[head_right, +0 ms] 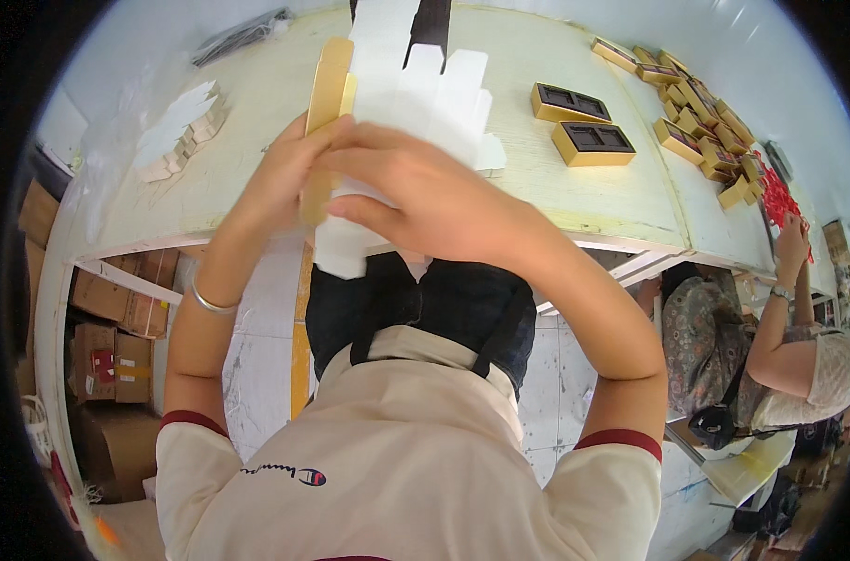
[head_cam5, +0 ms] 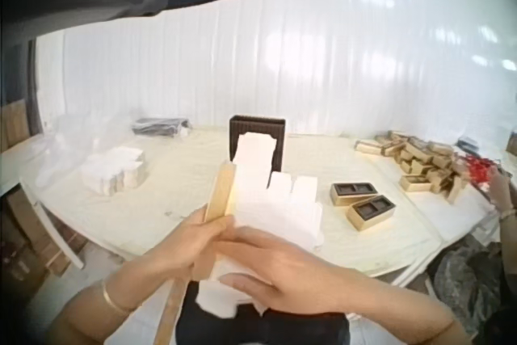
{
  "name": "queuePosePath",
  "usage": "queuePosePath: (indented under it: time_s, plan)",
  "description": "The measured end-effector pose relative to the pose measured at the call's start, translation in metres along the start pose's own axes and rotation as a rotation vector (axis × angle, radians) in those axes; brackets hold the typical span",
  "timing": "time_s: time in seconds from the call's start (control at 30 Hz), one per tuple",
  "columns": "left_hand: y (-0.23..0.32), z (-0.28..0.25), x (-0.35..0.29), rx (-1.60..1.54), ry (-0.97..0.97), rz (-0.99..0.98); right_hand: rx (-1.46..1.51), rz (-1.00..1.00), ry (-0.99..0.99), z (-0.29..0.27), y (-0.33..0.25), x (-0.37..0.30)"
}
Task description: The person folds flat white cardboard pieces into small rectangular boxes, inserts a gold inner tray, and places a dark brown lid on top. They repeat this process for multiple units, stacking the finished boxes on the table.
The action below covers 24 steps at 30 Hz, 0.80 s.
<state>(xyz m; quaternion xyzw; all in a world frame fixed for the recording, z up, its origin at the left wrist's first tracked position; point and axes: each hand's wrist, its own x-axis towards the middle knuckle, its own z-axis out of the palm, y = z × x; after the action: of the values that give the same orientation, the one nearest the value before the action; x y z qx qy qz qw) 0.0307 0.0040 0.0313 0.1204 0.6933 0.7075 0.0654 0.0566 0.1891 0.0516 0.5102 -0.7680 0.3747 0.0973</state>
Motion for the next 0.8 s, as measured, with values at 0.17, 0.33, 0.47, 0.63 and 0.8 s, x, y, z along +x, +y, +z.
queuePosePath:
  time_s: [0.17, 0.33, 0.47, 0.63, 0.8]
  plan:
    - [0.020, -0.041, 0.019, 0.264, -0.211, -0.248, -0.590, -0.189, 0.025, -0.045, 0.002, -0.028]
    - [0.014, -0.030, 0.053, 0.670, -0.470, -0.216, -0.633, -0.217, -0.046, -0.024, 0.021, -0.046]
    - [0.011, -0.014, 0.045, 1.154, -0.166, 0.387, -0.223, 0.078, -0.144, -0.018, 0.045, -0.044]
    - [0.028, 0.006, -0.022, 1.114, -0.329, 0.230, 0.014, 0.522, -0.250, -0.018, 0.054, -0.022]
    - [-0.022, -0.007, -0.028, 1.096, -0.077, 0.550, -0.145, 0.528, -0.167, -0.003, 0.050, -0.015]
